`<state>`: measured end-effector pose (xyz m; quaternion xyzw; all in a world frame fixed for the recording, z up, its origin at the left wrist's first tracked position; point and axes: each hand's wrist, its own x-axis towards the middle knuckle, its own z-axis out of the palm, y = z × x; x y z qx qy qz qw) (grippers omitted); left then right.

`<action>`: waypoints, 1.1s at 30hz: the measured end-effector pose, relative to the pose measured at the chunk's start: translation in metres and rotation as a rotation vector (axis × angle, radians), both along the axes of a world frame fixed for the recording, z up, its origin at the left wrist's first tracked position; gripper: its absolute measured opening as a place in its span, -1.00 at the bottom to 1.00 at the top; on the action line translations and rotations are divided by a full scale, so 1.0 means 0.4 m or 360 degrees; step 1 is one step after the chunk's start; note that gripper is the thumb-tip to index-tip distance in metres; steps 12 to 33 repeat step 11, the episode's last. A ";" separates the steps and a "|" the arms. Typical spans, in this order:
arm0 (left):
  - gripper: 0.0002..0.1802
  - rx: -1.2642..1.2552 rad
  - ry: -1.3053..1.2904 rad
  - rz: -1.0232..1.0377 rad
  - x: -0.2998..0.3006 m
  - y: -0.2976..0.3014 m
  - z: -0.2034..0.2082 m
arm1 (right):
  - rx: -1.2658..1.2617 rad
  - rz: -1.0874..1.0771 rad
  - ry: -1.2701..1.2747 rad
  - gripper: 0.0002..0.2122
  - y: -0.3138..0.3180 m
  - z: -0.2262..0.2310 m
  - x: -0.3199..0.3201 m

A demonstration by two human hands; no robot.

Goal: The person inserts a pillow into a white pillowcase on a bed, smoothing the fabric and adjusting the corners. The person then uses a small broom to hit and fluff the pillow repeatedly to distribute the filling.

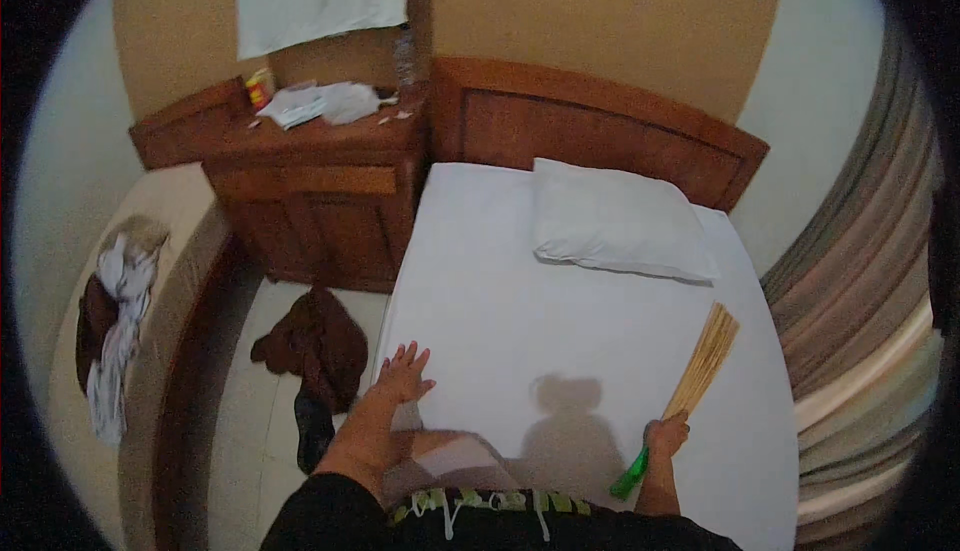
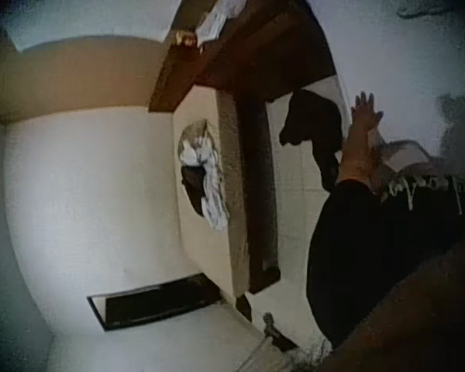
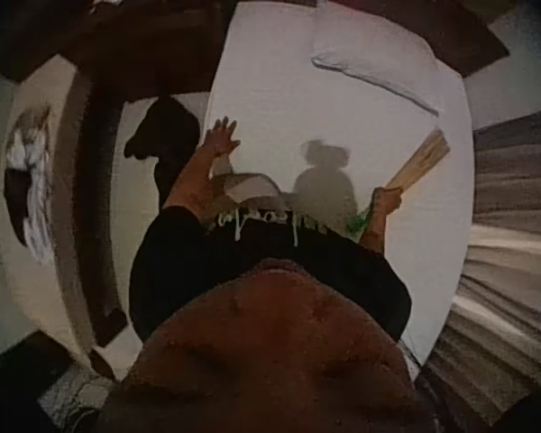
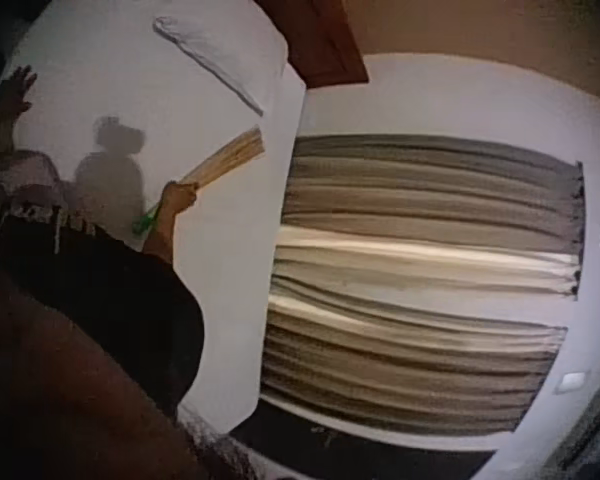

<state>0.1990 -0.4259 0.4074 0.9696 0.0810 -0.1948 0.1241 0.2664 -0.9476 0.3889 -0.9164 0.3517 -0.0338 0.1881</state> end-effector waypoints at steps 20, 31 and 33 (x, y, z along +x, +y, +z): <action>-0.06 -0.0932 -0.0547 0.0475 -0.352 0.152 -0.061 | 0.0294 0.1524 -0.1171 -0.34 0.540 0.291 0.096; -0.06 -0.0932 -0.0547 0.0475 -0.352 0.152 -0.061 | 0.0294 0.1524 -0.1171 -0.34 0.540 0.291 0.096; -0.06 -0.0932 -0.0547 0.0475 -0.352 0.152 -0.061 | 0.0294 0.1524 -0.1171 -0.34 0.540 0.291 0.096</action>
